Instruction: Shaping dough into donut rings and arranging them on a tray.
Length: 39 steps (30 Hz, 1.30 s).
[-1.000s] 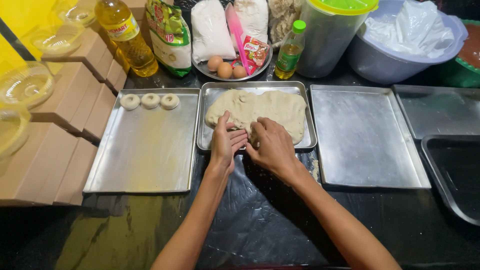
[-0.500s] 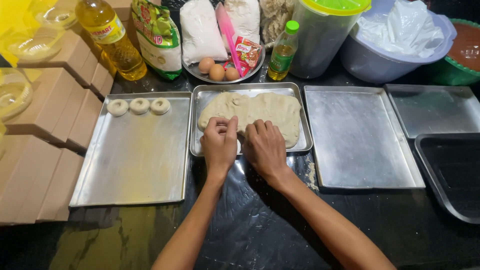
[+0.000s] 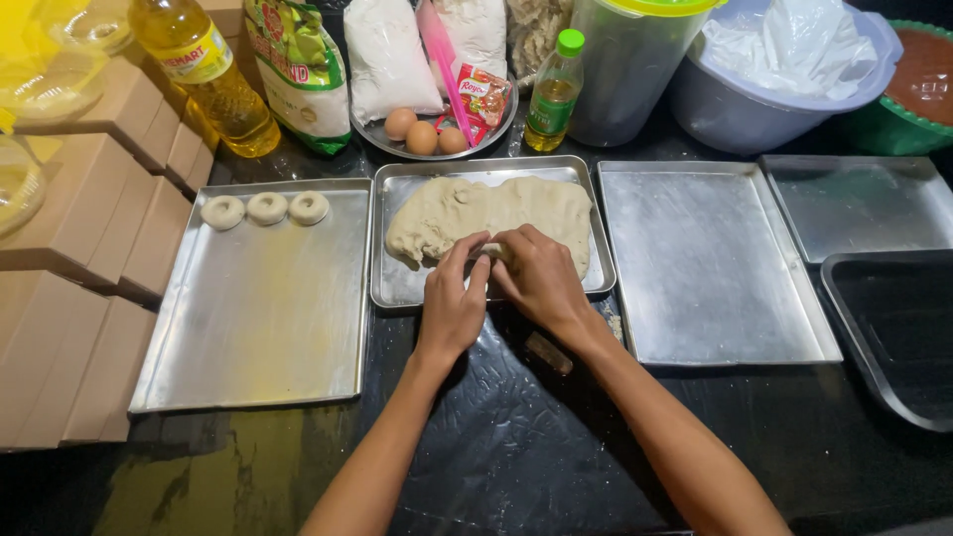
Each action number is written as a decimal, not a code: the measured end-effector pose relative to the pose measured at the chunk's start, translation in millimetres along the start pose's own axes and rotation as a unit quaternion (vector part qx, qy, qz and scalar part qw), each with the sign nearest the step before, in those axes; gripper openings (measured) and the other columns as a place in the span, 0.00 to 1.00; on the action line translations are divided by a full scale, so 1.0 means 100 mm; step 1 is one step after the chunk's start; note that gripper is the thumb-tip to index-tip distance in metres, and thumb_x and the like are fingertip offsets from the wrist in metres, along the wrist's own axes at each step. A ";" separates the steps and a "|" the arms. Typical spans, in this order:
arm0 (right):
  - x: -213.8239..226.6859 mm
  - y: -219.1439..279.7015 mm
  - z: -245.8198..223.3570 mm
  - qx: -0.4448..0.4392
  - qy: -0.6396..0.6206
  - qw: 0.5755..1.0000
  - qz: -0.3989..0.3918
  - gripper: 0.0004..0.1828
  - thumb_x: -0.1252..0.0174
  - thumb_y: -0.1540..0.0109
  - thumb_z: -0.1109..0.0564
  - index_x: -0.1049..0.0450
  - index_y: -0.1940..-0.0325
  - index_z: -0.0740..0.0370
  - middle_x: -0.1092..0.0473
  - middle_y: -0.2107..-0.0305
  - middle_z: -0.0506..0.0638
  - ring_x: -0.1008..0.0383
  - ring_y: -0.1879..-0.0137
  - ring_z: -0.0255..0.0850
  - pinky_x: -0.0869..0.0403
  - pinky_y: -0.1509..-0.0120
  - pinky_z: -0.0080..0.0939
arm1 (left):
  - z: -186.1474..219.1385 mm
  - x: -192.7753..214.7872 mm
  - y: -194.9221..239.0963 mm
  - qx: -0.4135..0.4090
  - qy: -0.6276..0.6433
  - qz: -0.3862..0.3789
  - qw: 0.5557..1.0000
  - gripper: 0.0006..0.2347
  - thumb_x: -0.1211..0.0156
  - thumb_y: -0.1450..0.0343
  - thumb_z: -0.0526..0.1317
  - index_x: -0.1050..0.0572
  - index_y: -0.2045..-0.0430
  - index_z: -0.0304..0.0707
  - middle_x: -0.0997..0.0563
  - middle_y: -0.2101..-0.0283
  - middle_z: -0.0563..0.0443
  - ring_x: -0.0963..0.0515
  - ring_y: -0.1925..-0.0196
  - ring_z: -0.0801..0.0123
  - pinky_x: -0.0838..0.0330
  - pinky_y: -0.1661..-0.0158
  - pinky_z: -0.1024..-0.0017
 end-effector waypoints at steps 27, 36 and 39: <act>0.22 0.05 0.01 -0.028 -0.095 0.994 -0.037 0.14 0.40 0.44 0.63 0.23 0.54 0.67 0.23 0.66 0.58 0.20 0.63 0.47 0.23 0.57 0.44 | 0.13 -0.11 0.12 -0.114 -0.130 -0.016 0.985 0.22 0.28 0.42 0.36 0.21 0.53 0.29 0.20 0.45 0.41 0.22 0.41 0.51 0.28 0.41 0.62; 0.16 0.07 0.26 -0.135 -0.115 0.981 -0.077 0.16 0.41 0.43 0.62 0.19 0.52 0.61 0.20 0.64 0.53 0.21 0.67 0.41 0.22 0.59 0.39 | 0.13 -0.12 0.12 -0.104 -0.147 -0.004 0.984 0.18 0.25 0.41 0.37 0.19 0.58 0.33 0.21 0.47 0.43 0.23 0.43 0.51 0.27 0.44 0.61; 0.18 0.05 0.23 -0.140 -0.116 0.979 -0.087 0.17 0.41 0.44 0.60 0.19 0.51 0.61 0.21 0.64 0.52 0.20 0.68 0.40 0.22 0.59 0.38 | 0.14 -0.12 0.12 -0.094 -0.151 -0.013 0.984 0.17 0.26 0.40 0.36 0.19 0.58 0.34 0.21 0.48 0.44 0.23 0.43 0.51 0.28 0.44 0.61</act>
Point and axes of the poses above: each hand's wrist, its own y-axis away from the middle knuckle, its own x-axis out of the back of the hand, z = x × y, the point moved 9 cm from there along -y, towards the middle knuckle
